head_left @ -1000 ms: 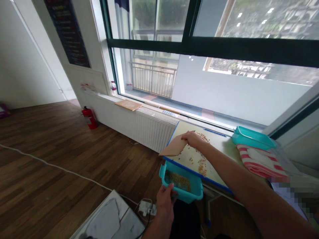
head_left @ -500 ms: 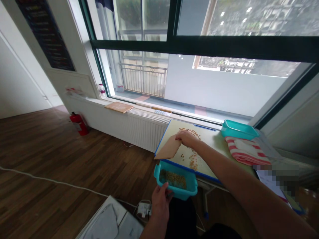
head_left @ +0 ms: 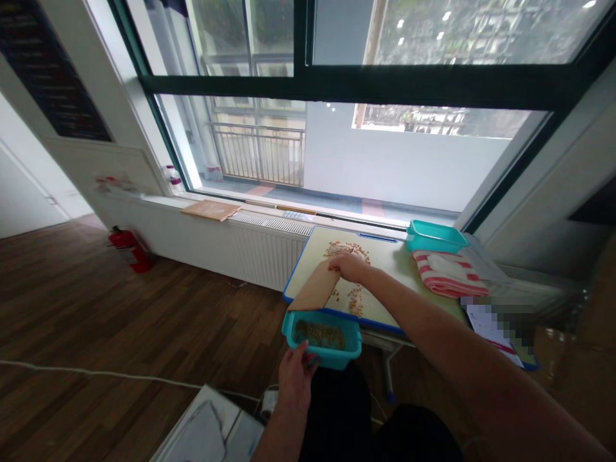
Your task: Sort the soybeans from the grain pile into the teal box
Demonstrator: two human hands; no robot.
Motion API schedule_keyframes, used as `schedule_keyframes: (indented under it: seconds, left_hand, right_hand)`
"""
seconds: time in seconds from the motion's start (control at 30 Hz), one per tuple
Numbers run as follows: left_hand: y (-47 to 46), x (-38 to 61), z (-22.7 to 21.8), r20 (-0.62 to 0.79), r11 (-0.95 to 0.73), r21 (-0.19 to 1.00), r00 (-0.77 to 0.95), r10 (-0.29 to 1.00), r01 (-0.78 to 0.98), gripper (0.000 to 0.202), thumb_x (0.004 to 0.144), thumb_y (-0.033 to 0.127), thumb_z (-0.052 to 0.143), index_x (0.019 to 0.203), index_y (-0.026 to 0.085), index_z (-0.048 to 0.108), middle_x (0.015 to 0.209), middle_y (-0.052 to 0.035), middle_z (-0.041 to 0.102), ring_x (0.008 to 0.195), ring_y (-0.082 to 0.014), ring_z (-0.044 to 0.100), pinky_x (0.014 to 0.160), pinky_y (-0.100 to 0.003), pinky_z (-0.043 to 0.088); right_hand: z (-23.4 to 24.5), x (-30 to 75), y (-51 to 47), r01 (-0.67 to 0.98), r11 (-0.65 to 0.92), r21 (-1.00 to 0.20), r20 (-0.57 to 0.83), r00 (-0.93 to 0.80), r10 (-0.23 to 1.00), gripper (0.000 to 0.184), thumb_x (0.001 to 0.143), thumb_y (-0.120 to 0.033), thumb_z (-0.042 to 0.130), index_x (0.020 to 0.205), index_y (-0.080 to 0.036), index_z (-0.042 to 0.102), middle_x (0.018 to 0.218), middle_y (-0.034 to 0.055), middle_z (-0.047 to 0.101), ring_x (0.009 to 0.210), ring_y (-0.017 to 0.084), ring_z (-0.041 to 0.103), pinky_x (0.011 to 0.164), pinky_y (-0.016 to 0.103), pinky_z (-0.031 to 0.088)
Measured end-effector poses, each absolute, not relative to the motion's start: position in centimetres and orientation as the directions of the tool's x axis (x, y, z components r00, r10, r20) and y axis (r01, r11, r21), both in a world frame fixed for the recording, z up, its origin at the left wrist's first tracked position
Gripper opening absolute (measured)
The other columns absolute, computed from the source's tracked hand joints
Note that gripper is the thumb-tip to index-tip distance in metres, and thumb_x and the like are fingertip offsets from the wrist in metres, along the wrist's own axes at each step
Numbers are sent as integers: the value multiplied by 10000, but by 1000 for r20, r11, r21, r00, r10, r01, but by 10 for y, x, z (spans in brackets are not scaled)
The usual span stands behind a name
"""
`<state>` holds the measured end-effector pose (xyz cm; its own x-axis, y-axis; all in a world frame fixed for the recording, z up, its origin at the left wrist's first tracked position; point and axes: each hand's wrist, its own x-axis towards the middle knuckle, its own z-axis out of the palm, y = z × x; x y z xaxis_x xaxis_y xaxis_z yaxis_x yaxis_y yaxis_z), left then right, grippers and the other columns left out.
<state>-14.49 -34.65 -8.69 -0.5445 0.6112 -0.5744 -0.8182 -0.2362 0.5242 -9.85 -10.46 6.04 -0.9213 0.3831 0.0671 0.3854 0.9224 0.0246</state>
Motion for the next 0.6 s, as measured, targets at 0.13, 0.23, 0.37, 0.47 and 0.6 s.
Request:
schedule_keyframes:
  seconds: [0.13,0.23,0.37,0.47,0.6]
  left_hand:
    - [-347,-145,-87,-556,-244,532,-552,622,-811,208,611,136,731,689,158,540,557,12,575,504,-127,566,628,-365,530]
    - [-348,-143,-87,-561,-237,540,-555,615,-808,213,609,137,733,688,156,535,562,2,584,514,-133,572,622,-365,529]
    - [-348,-139,-85,-569,-218,541,-545,616,-812,216,606,137,736,689,154,537,559,-2,587,509,-131,569,613,-360,530]
    - [-350,-135,-83,-573,-203,541,-534,621,-816,225,600,139,743,673,155,531,548,2,582,508,-132,570,604,-355,529]
    - [-353,-130,-83,-554,-192,540,-518,652,-819,221,598,144,744,673,153,536,534,8,573,504,-134,575,615,-360,530]
  right_hand:
    - [61,-91,-106,327,945,6,74,-942,326,309,661,-58,494,850,-190,700,906,38,701,893,162,604,793,246,411]
    - [61,-86,-108,301,954,4,66,-952,300,312,655,-47,493,851,-174,700,897,48,701,884,163,607,796,250,414]
    - [64,-78,-113,296,955,1,48,-954,295,304,645,-30,492,821,-162,702,873,50,704,876,170,609,806,265,413]
    - [67,-71,-120,314,950,-5,37,-949,314,302,630,-22,500,810,-154,704,878,54,704,871,171,608,798,261,413]
    - [68,-61,-129,390,921,-12,42,-920,390,302,622,-25,514,810,-161,709,878,53,703,870,172,605,794,262,414]
